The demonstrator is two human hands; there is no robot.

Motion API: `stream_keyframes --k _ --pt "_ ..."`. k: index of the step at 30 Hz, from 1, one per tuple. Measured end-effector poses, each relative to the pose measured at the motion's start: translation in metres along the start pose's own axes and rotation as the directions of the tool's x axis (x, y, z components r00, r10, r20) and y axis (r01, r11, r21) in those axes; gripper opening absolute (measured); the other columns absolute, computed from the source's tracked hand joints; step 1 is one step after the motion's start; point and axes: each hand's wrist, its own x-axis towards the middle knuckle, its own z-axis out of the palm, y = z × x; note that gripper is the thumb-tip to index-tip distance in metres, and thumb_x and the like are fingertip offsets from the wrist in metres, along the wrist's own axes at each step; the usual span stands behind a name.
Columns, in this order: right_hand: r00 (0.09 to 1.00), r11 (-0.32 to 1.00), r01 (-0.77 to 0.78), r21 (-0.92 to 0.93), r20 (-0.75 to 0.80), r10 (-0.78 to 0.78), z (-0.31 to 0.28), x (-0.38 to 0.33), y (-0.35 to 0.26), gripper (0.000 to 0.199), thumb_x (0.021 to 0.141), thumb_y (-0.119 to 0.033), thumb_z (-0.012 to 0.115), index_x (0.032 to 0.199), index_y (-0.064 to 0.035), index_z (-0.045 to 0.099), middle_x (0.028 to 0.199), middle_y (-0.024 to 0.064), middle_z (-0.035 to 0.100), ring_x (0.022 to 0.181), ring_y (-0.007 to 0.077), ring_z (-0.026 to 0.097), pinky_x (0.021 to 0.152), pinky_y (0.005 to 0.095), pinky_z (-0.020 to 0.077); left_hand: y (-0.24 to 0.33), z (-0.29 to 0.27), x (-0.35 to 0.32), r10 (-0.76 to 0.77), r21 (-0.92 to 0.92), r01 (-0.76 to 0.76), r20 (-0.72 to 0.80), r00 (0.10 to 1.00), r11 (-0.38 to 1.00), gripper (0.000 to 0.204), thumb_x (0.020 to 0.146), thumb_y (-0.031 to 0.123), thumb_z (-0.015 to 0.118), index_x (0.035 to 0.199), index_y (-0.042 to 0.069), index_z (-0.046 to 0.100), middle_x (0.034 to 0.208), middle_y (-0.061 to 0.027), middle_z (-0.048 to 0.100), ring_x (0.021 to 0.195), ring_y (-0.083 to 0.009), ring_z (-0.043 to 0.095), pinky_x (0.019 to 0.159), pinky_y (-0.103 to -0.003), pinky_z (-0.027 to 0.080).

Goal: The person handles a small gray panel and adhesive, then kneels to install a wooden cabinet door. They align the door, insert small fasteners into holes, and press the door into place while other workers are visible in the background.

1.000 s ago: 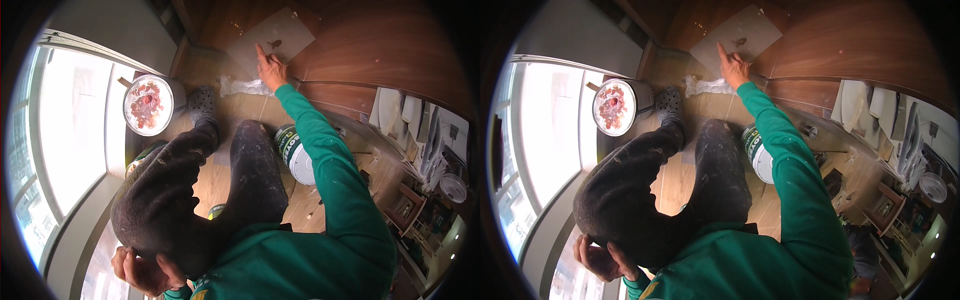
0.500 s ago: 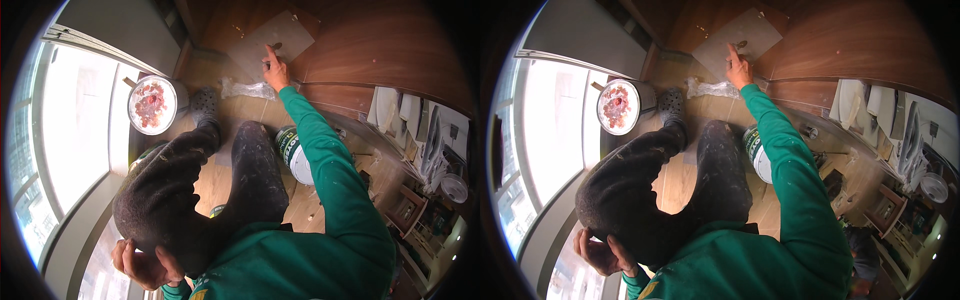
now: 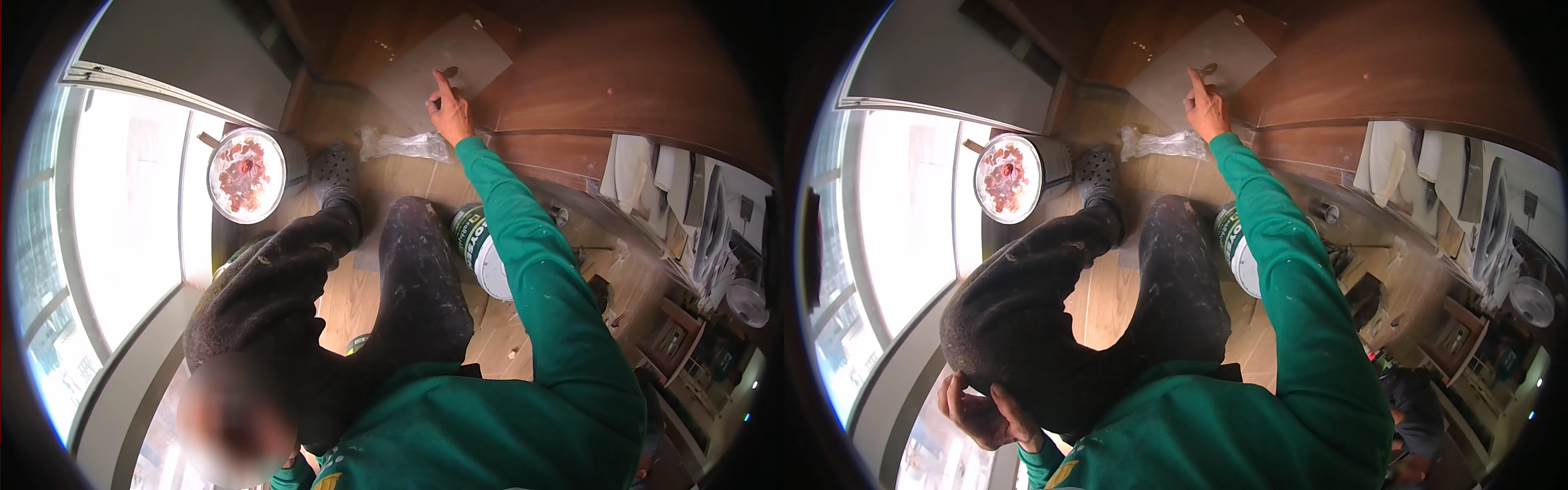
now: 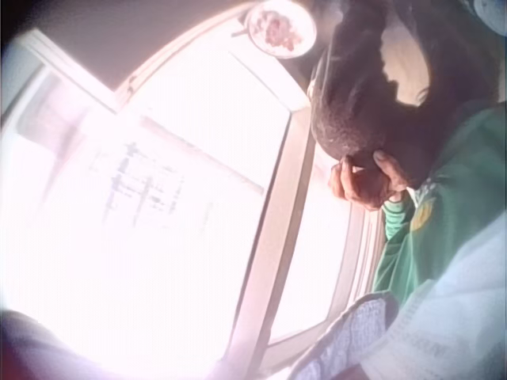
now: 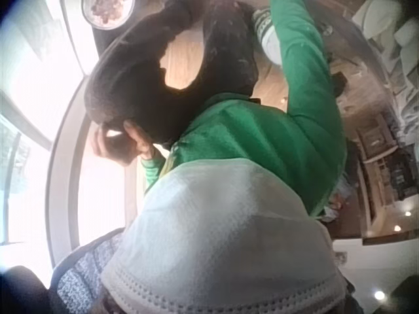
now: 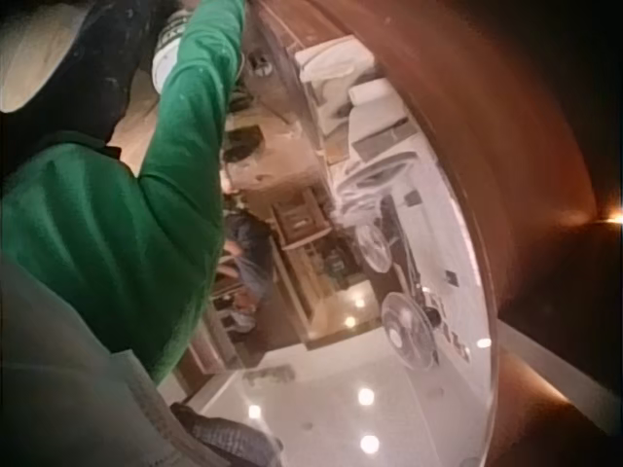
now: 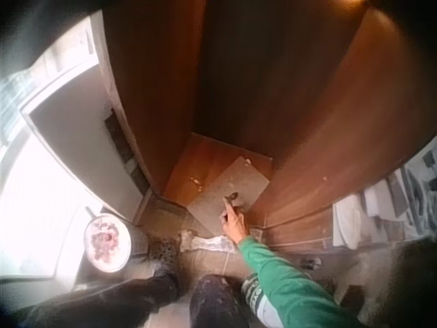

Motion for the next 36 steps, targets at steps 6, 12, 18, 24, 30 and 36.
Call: stream_keyframes --k 6,12,18,24,30,36 --pt "0.999 0.998 -0.041 0.052 0.0 0.041 -0.001 -0.003 0.002 0.07 0.077 0.001 0.062 0.141 -0.0135 0.039 0.093 0.01 0.068 0.09 0.0339 0.062 0.082 0.045 0.0513 0.003 0.002 0.0 0.003 0.008 -0.003 -0.004 1.0 1.0 0.048 0.07 0.007 0.067 0.116 -0.004 0.058 0.114 -0.0183 0.052 0.109 -0.0317 0.052 0.095 -0.042 0.042" --pt "0.998 0.994 -0.06 0.089 0.008 0.06 -0.005 -0.007 0.0 0.073 0.076 0.002 0.061 0.143 -0.0142 0.036 0.1 0.0109 0.068 0.095 0.0351 0.062 0.085 0.0446 0.0509 0.006 0.002 0.002 0.003 0.013 -0.003 0.009 1.0 1.0 0.047 0.071 0.006 0.067 0.116 -0.004 0.058 0.115 -0.018 0.052 0.11 -0.0312 0.052 0.096 -0.042 0.042" --pt "0.998 0.995 -0.057 0.081 0.018 0.056 -0.007 -0.008 0.001 0.076 0.077 0.0 0.063 0.145 -0.0177 0.034 0.109 0.01 0.067 0.099 0.0366 0.062 0.088 0.0438 0.0506 0.005 0.004 0.002 0.023 0.006 -0.023 -0.002 1.0 1.0 0.046 0.072 0.006 0.067 0.116 -0.005 0.058 0.114 -0.0176 0.052 0.11 -0.0304 0.052 0.095 -0.041 0.042" --pt "0.998 0.999 -0.036 0.031 0.048 0.034 -0.009 -0.011 0.004 0.079 0.075 0.0 0.065 0.145 -0.017 0.033 0.113 0.0105 0.064 0.107 0.0355 0.058 0.092 0.0429 0.0485 0.006 0.005 0.004 0.043 0.027 -0.042 -0.015 0.999 0.999 0.045 0.072 0.007 0.067 0.115 -0.005 0.059 0.111 -0.0177 0.054 0.108 -0.0306 0.053 0.095 -0.041 0.042" --pt "0.999 1.0 0.018 -0.024 0.042 -0.017 -0.01 -0.011 0.006 0.08 0.073 -0.001 0.066 0.145 -0.0146 0.034 0.113 0.012 0.064 0.108 0.0351 0.057 0.093 0.0432 0.0477 0.004 0.006 0.002 0.037 0.009 -0.036 -0.036 0.999 0.999 0.045 0.071 0.007 0.067 0.113 -0.006 0.059 0.112 -0.0181 0.055 0.107 -0.0313 0.054 0.095 -0.042 0.042" --pt "0.916 0.917 -0.386 -0.103 0.07 0.394 -0.016 0.003 -0.004 0.086 0.067 -0.011 0.074 0.143 -0.0086 0.033 0.113 0.0174 0.065 0.106 0.0373 0.06 0.093 0.0426 0.0484 0.005 0.006 0.003 0.043 0.026 -0.042 -0.036 0.998 0.999 0.044 0.072 0.007 0.067 0.113 -0.007 0.06 0.112 -0.0183 0.055 0.108 -0.0317 0.054 0.096 -0.042 0.041"
